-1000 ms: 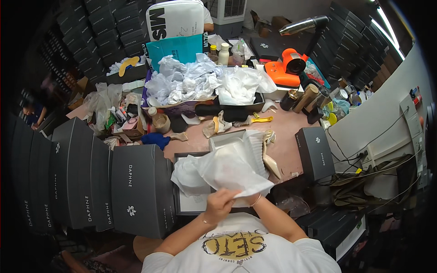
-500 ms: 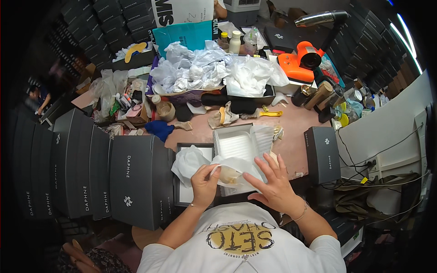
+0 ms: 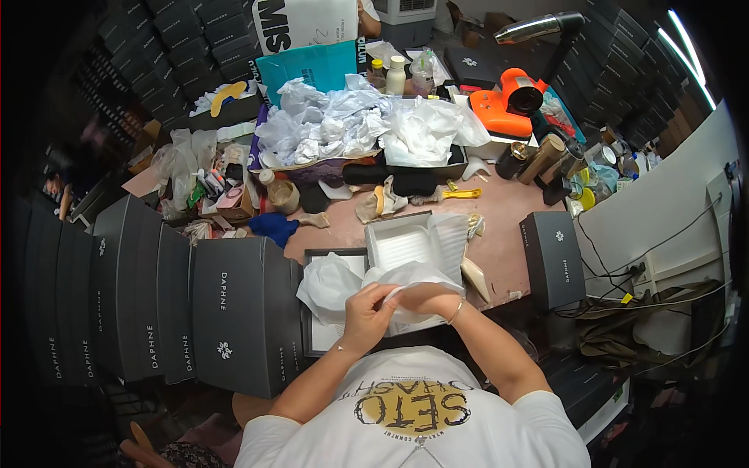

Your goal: Inspecting pairs of high-heeled shoes and packing them into boxes with protective tissue.

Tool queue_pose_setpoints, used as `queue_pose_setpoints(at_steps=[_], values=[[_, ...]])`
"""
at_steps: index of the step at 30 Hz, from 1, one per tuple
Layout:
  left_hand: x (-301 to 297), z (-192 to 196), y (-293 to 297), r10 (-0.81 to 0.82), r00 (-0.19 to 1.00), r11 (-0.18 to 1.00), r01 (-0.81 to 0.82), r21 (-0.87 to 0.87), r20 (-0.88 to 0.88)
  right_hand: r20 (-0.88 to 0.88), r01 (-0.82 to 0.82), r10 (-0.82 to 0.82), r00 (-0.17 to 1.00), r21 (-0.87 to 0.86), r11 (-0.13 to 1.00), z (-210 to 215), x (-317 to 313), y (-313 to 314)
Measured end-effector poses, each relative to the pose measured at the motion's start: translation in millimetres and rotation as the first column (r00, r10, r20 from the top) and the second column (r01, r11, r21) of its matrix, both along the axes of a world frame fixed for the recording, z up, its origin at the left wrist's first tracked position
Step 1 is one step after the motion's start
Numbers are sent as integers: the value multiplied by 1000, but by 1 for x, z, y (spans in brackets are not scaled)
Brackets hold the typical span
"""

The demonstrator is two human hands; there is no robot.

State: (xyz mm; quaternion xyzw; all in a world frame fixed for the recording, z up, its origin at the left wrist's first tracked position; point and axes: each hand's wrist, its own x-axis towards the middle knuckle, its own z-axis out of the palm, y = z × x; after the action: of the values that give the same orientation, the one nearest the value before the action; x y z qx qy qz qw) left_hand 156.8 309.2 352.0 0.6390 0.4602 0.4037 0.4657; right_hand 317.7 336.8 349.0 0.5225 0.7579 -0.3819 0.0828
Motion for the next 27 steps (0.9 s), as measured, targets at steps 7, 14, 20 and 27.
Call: queue_pose_setpoints(at_steps=[7, 14, 20, 27], values=[[-15, -17, -2, 234, 921, 961, -172, -215, 311, -124, -69, 179, 976, 603, 794, 86, 19, -47], [-36, -30, -10, 39, 981, 997, -52, 64, 192, -424, 283, -129, 896, 324, 903, 13, 38, -41], [-62, -64, -20, 462, 644, 349, 501, -792, 610, -486, -69, 347, 802, 503, 862, 44, -15, -23], [-38, -12, -25, 618, 294, 643, 344, -684, 729, -775, 190, -143, 616, -30, 981, 7, 2, -74]])
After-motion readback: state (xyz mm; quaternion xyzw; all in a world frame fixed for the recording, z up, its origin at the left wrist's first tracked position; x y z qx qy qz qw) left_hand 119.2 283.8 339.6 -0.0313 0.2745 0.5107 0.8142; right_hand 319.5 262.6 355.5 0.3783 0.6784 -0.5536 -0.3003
